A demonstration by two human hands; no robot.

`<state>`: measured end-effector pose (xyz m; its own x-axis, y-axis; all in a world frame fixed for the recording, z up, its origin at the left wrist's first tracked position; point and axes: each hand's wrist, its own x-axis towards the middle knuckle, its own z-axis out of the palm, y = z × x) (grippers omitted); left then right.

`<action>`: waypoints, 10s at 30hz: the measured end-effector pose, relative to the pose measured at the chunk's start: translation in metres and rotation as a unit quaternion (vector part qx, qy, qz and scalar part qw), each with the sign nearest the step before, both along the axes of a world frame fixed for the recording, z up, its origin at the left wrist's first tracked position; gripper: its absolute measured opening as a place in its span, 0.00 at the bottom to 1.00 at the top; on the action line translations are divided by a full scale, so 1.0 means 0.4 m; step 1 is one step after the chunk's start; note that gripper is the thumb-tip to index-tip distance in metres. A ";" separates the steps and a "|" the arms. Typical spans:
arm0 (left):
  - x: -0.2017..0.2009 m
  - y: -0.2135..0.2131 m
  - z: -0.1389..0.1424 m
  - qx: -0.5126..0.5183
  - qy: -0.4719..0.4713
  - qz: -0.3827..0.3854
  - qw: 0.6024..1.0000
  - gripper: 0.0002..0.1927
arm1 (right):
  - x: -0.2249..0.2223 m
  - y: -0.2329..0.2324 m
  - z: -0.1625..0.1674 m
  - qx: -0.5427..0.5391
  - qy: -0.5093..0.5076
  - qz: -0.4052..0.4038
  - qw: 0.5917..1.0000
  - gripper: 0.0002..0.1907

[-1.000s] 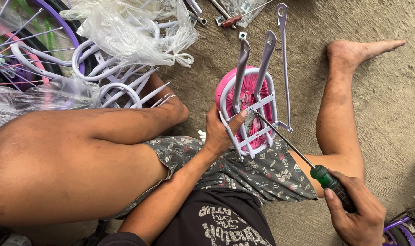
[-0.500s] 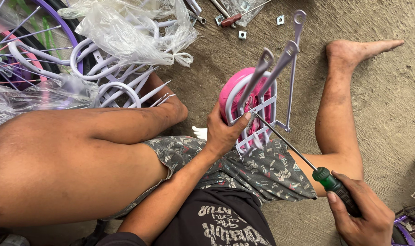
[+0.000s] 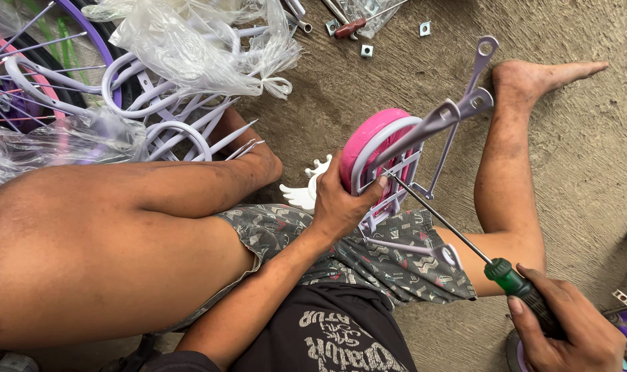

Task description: The person sits on the floor assembling a children's bicycle. They unwrap plastic packaging, fit the pink seat onto the frame, pick screws from a pile of hardware, align the white basket and fender brackets, and tighten the parts using a screwdriver.

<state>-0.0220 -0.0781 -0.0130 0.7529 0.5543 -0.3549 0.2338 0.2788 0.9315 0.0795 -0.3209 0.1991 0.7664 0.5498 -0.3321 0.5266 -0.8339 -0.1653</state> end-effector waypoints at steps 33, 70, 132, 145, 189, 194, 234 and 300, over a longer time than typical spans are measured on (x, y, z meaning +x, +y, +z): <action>-0.082 -0.011 0.025 -0.001 0.005 0.023 1.000 0.27 | 0.049 -0.148 -0.026 0.022 0.130 -0.056 0.990 0.29; -0.102 -0.037 0.004 0.030 -0.008 0.000 1.000 0.28 | -0.003 -0.137 -0.005 -0.023 0.130 -0.089 0.987 0.27; -0.127 -0.034 0.040 0.047 -0.013 0.040 0.998 0.24 | 0.008 -0.184 -0.016 -0.008 0.302 -0.159 0.940 0.20; -0.126 -0.041 0.028 0.059 -0.012 0.044 0.997 0.26 | -0.060 -0.089 -0.014 0.017 0.144 -0.043 0.989 0.24; -0.181 -0.116 0.001 0.033 0.002 0.052 0.998 0.26 | 0.030 -0.064 -0.006 0.035 0.153 0.103 0.982 0.24; -0.195 -0.117 -0.007 -0.004 -0.004 0.040 0.999 0.25 | 0.038 -0.104 -0.029 -0.039 0.134 0.231 0.963 0.27; -0.193 -0.116 -0.001 0.025 -0.005 0.024 0.999 0.25 | -0.001 -0.101 -0.020 -0.019 0.051 0.279 0.959 0.30; -0.184 -0.081 -0.005 0.080 0.020 0.020 0.996 0.20 | -0.020 -0.203 -0.131 -0.014 0.116 0.214 0.970 0.31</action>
